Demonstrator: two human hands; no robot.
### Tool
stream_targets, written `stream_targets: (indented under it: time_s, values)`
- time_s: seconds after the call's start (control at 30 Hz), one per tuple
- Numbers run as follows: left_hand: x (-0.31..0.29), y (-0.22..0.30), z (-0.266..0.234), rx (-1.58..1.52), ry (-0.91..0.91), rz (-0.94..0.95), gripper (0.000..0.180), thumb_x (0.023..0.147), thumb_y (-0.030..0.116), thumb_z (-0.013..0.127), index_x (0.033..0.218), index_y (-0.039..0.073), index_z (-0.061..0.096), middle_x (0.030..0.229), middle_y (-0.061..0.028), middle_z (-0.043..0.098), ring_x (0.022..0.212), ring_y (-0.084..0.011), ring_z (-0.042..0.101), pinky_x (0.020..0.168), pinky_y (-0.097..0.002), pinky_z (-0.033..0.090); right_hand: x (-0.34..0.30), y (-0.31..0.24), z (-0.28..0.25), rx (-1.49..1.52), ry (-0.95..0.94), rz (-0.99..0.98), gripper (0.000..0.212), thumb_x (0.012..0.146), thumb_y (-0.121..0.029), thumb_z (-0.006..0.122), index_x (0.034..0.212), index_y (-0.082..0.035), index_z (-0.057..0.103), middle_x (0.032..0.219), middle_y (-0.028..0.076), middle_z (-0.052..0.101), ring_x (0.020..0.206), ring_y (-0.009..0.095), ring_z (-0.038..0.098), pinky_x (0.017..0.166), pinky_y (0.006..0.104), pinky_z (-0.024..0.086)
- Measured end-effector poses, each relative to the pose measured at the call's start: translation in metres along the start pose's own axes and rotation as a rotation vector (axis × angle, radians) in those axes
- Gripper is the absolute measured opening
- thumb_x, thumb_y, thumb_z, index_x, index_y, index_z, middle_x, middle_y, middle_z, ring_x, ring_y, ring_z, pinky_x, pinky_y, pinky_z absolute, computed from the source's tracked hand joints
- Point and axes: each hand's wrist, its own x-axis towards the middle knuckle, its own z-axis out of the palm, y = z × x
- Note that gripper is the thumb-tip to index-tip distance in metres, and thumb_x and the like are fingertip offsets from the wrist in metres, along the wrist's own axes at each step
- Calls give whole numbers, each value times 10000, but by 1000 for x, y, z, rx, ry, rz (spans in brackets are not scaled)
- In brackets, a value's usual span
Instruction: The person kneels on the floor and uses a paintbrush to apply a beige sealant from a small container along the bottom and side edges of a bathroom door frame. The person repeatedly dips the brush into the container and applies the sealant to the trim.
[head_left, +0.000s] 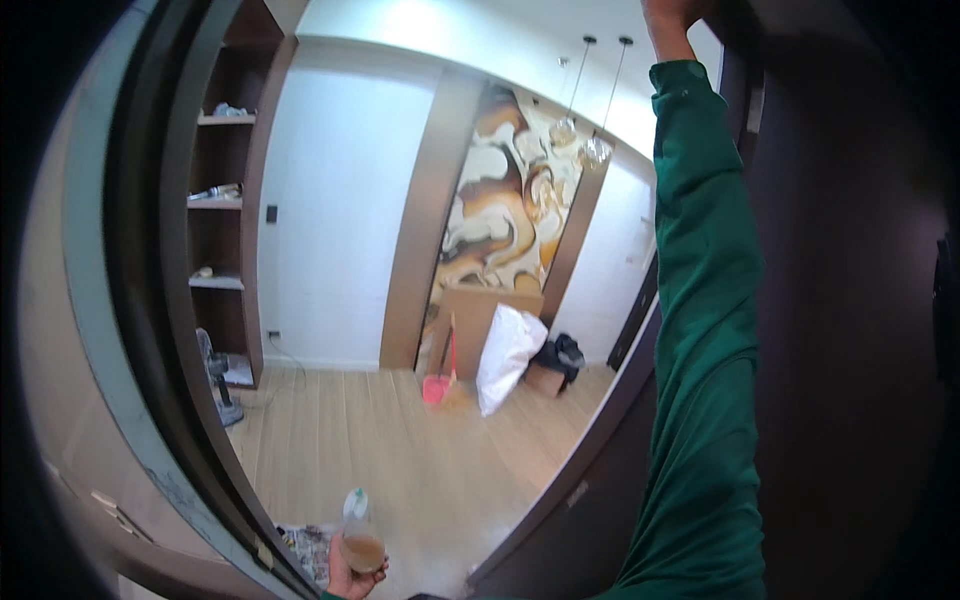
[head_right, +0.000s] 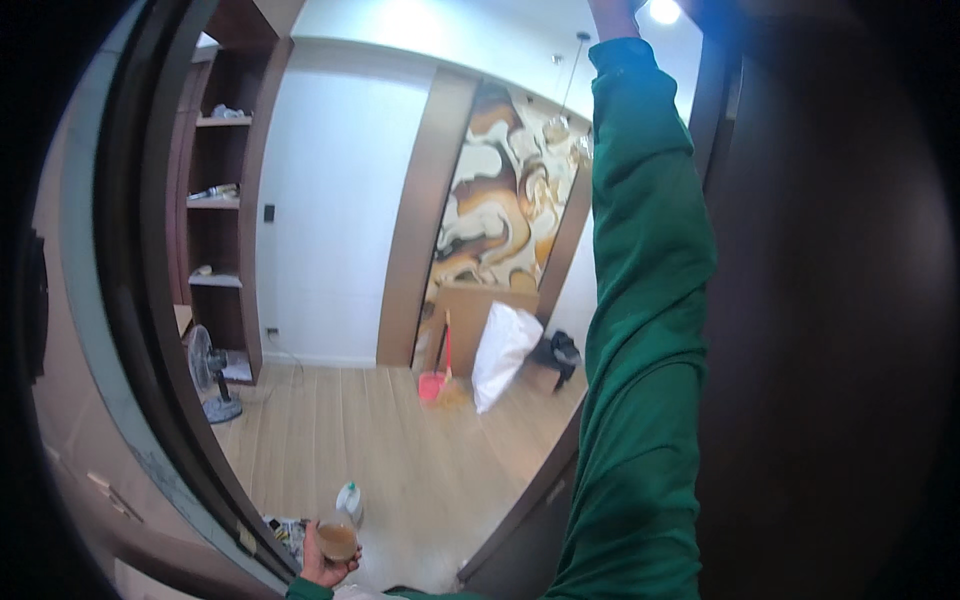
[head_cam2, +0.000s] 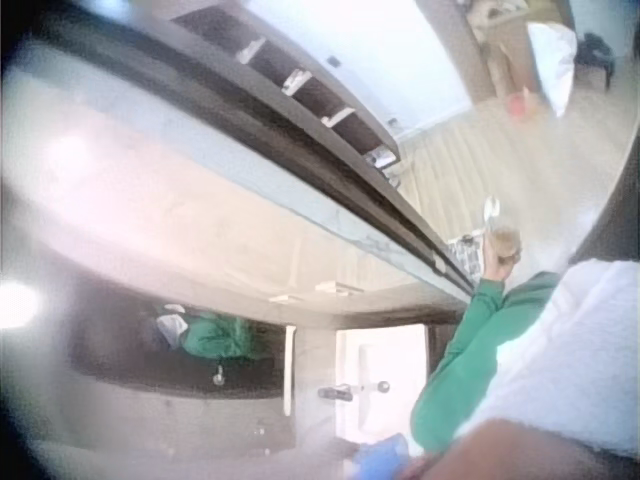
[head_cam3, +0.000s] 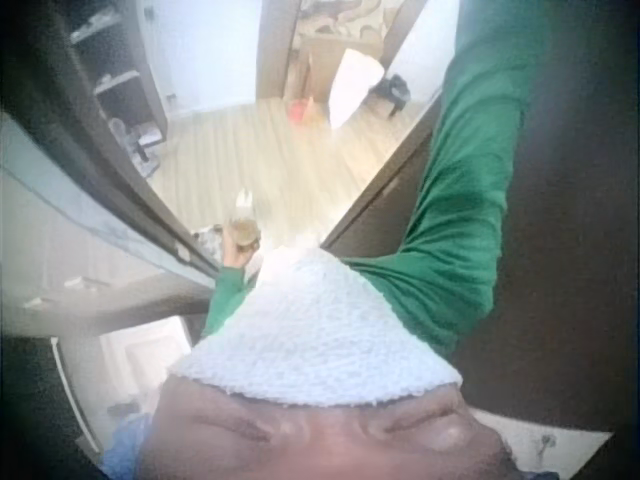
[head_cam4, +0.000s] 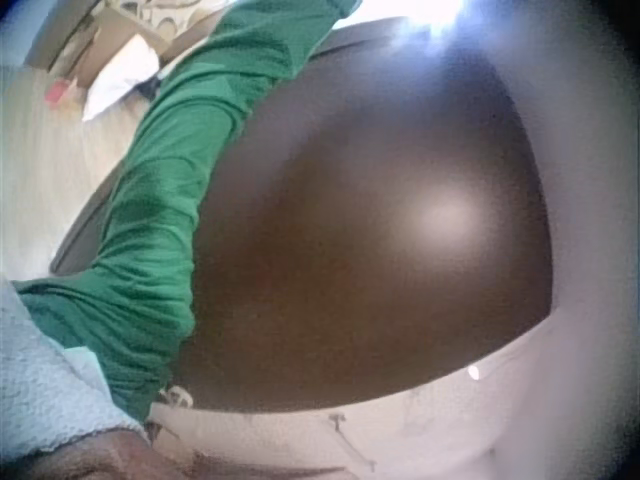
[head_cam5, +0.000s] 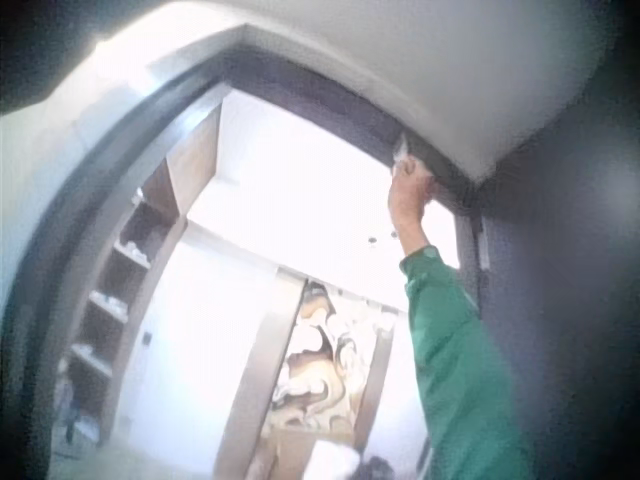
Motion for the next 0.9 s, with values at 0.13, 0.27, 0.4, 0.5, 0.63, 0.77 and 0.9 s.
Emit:
stream_targets:
  time_s: [0.13,0.27,0.4,0.5,0.63,0.77,0.9]
  values:
    - [-32,3,28,65,116,-4,635,930,690,371,1083,121,608,831,-124,643,678,-278,617,543,-352,462,-126,-59,-98,346,-70,237,250,1003,-197,568,926,16,673,814,135,695,839,204,719,765,350,570]
    - [-51,8,52,133,99,-33,652,935,705,384,1099,119,617,855,-127,660,695,-264,629,541,-342,467,-308,-158,-223,708,-7,735,216,956,-95,553,976,59,704,811,46,607,738,166,637,754,349,602]
    - [-70,9,52,182,88,-60,657,964,692,379,1120,99,616,901,-149,680,716,-261,648,552,-332,485,-419,-261,-331,595,-204,1624,355,976,-187,538,1125,122,631,1057,235,709,819,312,739,693,362,575]
    - [-84,8,41,189,92,-110,676,967,694,370,1112,81,614,916,-171,684,723,-272,658,569,-343,517,-462,-316,-409,449,-257,1977,372,974,-199,544,1141,123,626,1036,261,708,777,317,734,674,364,564]
    - [-98,3,27,140,104,-147,681,972,689,361,1130,73,605,926,-185,684,724,-286,657,569,-344,523,-472,-368,-482,322,-304,2203,385,972,-216,550,1134,123,632,961,263,715,722,303,722,664,358,556]
    - [-118,-6,13,179,156,-164,641,999,654,348,1160,88,602,911,-155,693,699,-251,684,549,-310,532,-462,-405,-514,365,-440,2261,369,958,-205,555,1091,122,661,913,249,722,692,285,718,665,358,565]
    - [-138,-16,-5,206,277,-142,653,983,663,370,1179,81,591,929,-173,688,709,-266,666,535,-338,512,-456,-425,-515,323,-619,2235,347,938,-163,568,1093,131,668,909,255,727,693,276,722,677,352,581]
